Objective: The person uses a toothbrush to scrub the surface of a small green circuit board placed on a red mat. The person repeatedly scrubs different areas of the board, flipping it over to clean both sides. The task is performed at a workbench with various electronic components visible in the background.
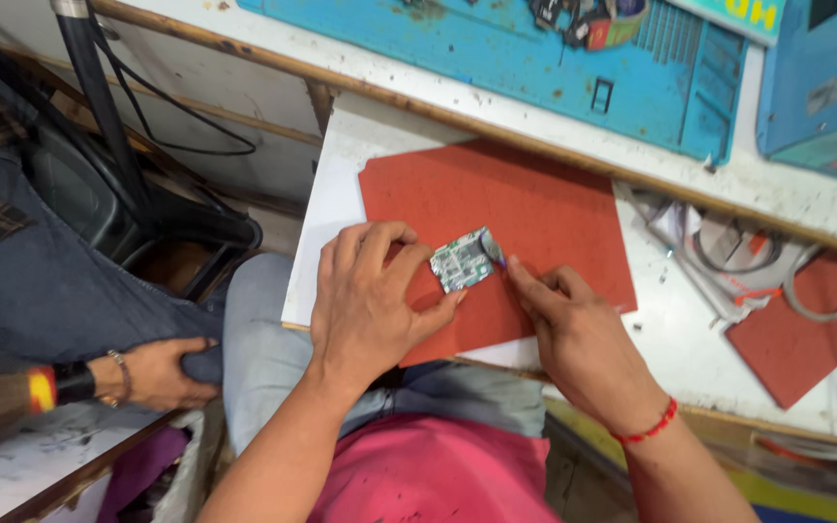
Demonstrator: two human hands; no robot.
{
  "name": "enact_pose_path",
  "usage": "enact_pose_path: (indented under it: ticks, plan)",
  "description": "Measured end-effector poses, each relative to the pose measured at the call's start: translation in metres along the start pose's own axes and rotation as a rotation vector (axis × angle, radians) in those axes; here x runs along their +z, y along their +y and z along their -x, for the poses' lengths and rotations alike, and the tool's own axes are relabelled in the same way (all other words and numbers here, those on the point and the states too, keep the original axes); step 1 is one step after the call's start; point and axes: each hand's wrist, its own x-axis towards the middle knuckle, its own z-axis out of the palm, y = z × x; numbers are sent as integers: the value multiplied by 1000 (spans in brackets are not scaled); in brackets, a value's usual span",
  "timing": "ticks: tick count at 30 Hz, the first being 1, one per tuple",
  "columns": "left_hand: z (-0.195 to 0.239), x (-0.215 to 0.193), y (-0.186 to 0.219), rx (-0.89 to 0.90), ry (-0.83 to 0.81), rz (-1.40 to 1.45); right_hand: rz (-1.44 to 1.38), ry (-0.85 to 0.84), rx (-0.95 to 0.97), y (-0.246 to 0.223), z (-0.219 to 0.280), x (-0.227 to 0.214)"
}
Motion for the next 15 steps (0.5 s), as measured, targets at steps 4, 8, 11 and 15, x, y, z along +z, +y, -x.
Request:
enact_pose_path:
  ticks: [4, 8, 11, 15]
  plan:
    - [6, 1, 3, 0, 9, -8, 13, 66, -99, 2, 5, 8]
    - [1, 1, 0, 11, 6, -9, 19, 10, -75, 0, 5, 13]
    - [6, 2, 0, 13, 29, -17, 118, 33, -27, -2, 5, 8]
    - [2, 3, 0, -16, -12, -2, 152, -43, -134, -4, 3, 2]
